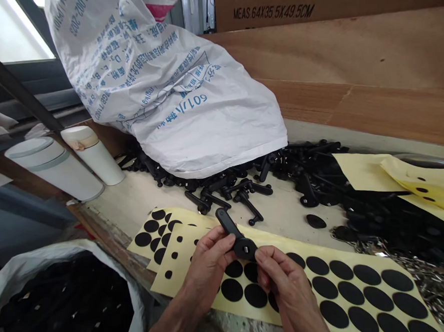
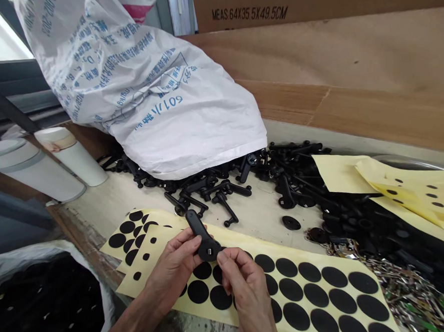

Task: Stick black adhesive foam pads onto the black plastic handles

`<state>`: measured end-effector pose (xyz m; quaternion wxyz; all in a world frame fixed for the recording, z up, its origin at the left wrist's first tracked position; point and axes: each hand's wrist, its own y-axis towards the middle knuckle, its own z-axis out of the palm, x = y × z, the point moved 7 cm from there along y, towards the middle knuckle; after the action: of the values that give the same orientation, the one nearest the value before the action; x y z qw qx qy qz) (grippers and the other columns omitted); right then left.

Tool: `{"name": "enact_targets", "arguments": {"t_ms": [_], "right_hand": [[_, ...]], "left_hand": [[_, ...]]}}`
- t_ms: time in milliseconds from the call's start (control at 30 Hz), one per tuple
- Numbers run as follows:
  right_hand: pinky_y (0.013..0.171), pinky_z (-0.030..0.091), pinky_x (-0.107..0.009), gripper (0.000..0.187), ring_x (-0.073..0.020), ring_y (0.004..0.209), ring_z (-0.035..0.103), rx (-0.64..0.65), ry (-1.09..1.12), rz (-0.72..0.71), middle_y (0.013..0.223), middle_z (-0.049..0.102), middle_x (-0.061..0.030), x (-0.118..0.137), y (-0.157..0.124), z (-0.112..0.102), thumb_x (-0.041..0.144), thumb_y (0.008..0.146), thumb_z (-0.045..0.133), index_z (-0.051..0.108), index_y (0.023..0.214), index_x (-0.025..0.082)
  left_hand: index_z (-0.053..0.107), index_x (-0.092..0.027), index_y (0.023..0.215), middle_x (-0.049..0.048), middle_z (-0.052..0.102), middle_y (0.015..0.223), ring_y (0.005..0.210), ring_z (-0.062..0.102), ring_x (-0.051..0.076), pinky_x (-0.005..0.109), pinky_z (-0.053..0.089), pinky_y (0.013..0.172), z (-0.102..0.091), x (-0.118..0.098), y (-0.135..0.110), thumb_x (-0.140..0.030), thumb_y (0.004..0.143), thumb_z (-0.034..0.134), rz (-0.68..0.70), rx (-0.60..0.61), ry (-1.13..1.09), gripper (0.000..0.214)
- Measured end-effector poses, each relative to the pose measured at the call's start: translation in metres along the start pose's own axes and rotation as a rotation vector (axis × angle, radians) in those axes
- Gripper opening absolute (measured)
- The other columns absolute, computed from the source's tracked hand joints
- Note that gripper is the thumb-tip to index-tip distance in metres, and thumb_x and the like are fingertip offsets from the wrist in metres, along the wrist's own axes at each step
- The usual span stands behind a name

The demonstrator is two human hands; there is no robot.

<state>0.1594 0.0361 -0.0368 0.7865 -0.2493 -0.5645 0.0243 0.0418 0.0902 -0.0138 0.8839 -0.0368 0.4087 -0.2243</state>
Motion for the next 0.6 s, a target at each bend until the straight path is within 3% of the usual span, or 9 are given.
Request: {"name": "enact_targets", "arguments": {"t_ms": [600], "right_hand": [[0.052,0.023,-0.025,0.030,-0.0115,0.053,0.030,-0.009,-0.010,0.021,0.050,0.041,0.0053,0.0035,-0.0021,0.0006,0.046,0.074,0.071,0.059,0.066,0.020]], "left_hand": [[0.071,-0.014,0.096,0.0085,0.070,0.090,0.083,0.063,0.018,0.031,0.049,0.080,-0.0026,0.0002,0.0003,-0.016,0.083,0.062,0.001,-0.021,0.001,0.016]]}}
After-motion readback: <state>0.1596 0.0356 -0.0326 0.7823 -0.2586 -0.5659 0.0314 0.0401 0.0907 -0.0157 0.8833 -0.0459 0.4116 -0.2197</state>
